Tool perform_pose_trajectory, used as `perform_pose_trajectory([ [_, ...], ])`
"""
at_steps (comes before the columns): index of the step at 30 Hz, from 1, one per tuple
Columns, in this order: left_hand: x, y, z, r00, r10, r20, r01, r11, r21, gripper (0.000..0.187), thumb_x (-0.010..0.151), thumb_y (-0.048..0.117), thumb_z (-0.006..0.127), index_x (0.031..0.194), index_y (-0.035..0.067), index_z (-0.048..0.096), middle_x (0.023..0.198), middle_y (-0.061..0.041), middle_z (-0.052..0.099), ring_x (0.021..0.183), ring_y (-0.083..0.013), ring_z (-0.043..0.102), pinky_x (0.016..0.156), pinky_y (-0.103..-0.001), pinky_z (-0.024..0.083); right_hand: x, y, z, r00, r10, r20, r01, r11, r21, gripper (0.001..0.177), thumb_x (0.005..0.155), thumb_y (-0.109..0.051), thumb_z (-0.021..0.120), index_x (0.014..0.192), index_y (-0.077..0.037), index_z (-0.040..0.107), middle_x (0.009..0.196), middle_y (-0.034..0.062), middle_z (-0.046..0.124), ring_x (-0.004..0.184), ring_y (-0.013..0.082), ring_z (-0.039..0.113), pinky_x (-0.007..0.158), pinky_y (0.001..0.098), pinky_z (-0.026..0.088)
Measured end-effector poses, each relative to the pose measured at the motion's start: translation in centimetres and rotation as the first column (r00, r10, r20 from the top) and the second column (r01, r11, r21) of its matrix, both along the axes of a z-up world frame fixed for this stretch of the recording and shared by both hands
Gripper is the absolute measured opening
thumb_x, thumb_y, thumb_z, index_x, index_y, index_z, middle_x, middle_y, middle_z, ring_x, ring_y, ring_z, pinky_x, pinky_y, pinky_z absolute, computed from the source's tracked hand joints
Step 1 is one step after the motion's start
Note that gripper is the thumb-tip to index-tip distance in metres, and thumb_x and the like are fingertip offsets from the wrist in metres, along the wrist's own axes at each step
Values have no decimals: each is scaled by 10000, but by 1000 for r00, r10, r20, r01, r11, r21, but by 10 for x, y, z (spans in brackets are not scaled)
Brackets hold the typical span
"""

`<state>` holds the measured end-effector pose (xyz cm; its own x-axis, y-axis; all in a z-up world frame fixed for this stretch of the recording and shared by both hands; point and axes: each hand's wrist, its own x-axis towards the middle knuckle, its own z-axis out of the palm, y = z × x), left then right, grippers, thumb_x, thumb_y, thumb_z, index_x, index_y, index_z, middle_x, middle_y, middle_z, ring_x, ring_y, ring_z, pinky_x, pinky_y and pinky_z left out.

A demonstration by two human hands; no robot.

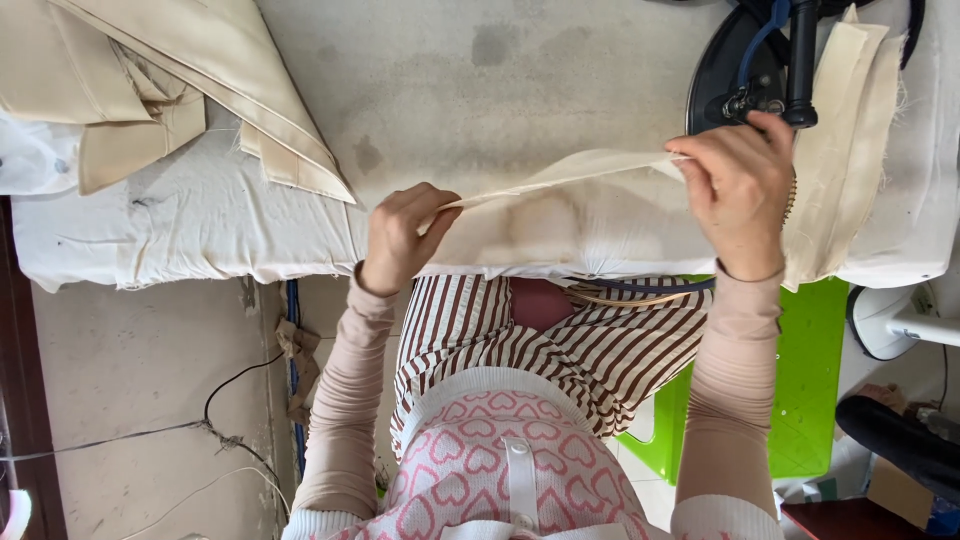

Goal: The person irons several rectangular pieces of light-colored fabric on a padded ironing table. They fold each piece in half lengthwise, press it with a steam iron, flip it over, and iron the other side. Finished pieces are stacked on the right side of the table.

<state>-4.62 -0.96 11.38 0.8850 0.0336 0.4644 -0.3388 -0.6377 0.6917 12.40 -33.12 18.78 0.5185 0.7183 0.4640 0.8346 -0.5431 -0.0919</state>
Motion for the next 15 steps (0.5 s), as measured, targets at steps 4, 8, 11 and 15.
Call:
perform_pose_trajectory([
  [4, -7, 11, 36, 985, -131, -109, 108, 974, -201, 168, 941, 101, 671, 935, -64, 642, 775, -98, 609, 646, -179, 552, 568, -279, 419, 5, 5, 24, 998, 32, -61, -31, 999, 19, 207, 1111, -162, 669, 989, -39, 782, 912, 98, 744, 782, 240, 640, 1020, 438, 422],
  [8, 0, -6, -1, 944, -195, -267, 21, 843, -538, 196, 964, 182, 598, 986, -12, 616, 903, -88, 656, 740, -158, 631, 540, -238, 523, 9, 39, 20, 977, -100, 186, 68, 983, 172, 279, 1098, -249, 604, 1002, -17, 725, 1000, 140, 626, 957, 308, 558, 927, 447, 336],
  [11, 4, -36, -29, 941, -162, -296, -84, 737, -670, 172, 964, 174, 587, 1035, 17, 594, 881, -103, 626, 749, -188, 615, 593, -282, 543, -15, 74, -4, 994, 8, -107, 13, 981, 193, 316, 1035, -357, 555, 1072, -65, 670, 983, 124, 614, 913, 308, 583, 842, 421, 392],
  [15, -2, -77, -27, 935, -231, -270, -135, 472, -871, 219, 1023, 189, 498, 1135, 14, 566, 891, -89, 602, 759, -165, 596, 677, -250, 520, -74, 107, -38, 528, 235, -816, -189, 969, 157, 885, 861, -729, 452, 1344, 12, 484, 1188, 309, 592, 1054, 518, 574, 937, 618, 425],
])
